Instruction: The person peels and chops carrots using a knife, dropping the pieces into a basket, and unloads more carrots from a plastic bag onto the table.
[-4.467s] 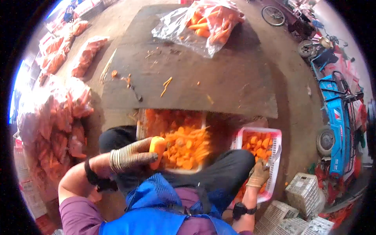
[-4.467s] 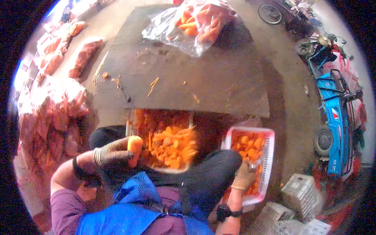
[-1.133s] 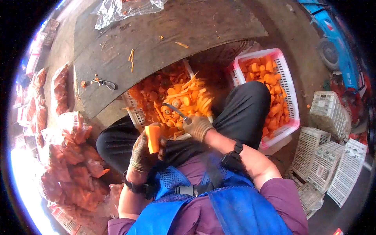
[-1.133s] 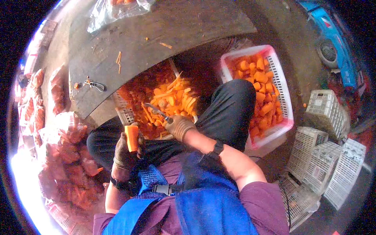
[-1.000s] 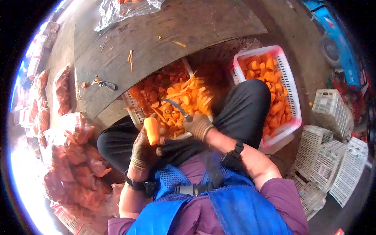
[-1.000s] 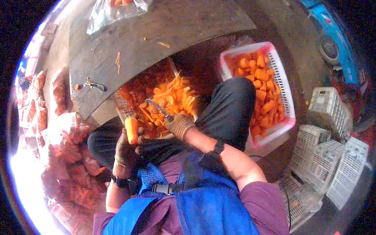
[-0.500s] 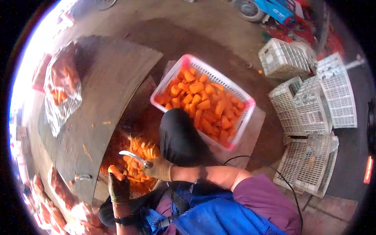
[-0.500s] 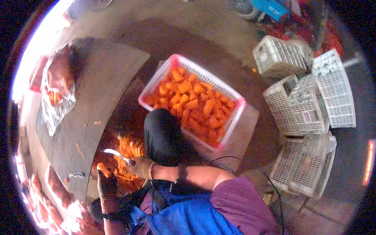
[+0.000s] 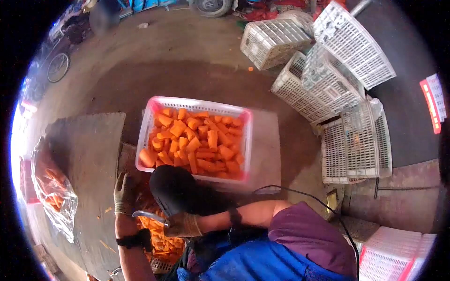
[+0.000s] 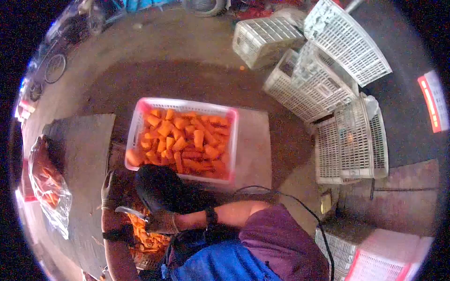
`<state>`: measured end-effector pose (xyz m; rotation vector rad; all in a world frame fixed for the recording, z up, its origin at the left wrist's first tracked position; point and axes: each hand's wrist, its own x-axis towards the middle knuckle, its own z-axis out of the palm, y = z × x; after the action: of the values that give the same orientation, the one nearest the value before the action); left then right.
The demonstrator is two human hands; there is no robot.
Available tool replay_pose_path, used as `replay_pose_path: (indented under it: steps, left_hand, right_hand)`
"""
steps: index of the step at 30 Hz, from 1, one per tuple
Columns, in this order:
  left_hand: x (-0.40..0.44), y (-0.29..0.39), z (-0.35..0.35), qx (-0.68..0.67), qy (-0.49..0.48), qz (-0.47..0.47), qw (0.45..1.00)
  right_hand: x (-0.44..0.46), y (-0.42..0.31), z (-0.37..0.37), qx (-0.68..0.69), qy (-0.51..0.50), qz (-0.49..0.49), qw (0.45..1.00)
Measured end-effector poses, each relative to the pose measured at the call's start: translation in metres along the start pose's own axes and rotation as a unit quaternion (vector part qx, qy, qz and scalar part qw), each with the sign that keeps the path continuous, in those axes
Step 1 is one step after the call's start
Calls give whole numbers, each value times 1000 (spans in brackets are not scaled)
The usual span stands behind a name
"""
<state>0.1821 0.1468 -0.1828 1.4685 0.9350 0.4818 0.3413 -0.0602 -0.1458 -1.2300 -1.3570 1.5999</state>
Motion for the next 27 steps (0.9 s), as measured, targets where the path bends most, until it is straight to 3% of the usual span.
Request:
replay_pose_path:
  steps: [4,6,7,8,10,11,15,21,24,27]
  left_hand:
    - [-69,69,11,321,17,144,936]
    - [-129,64,-13,193,92,104,971]
    - [-169,44,-41,-22,144,44,988]
    - [-203,33,-59,-240,198,-3,950]
    - [-266,51,-71,-181,370,-33,911]
    - [-290,80,-56,-175,442,0,880]
    - [-383,104,-46,-117,543,55,830]
    - [-454,115,-1,2,512,17,859]
    - [-467,90,21,17,471,-45,881]
    - [-458,69,44,-53,390,-67,917]
  right_hand:
    - [3,8,2,-32,-5,-30,999]
    - [4,16,9,-85,-13,-78,993]
    - [7,41,18,-139,-3,-125,982]
    - [13,55,23,-192,-1,-180,965]
    - [13,50,20,-178,-7,-230,957]
    - [11,45,17,-163,-23,-238,957]
    - [4,3,19,-35,-150,2,988]
    - [-10,4,65,82,-131,162,975]
    - [-11,-19,87,88,-143,162,972]
    - [-11,-33,112,41,-131,122,983]
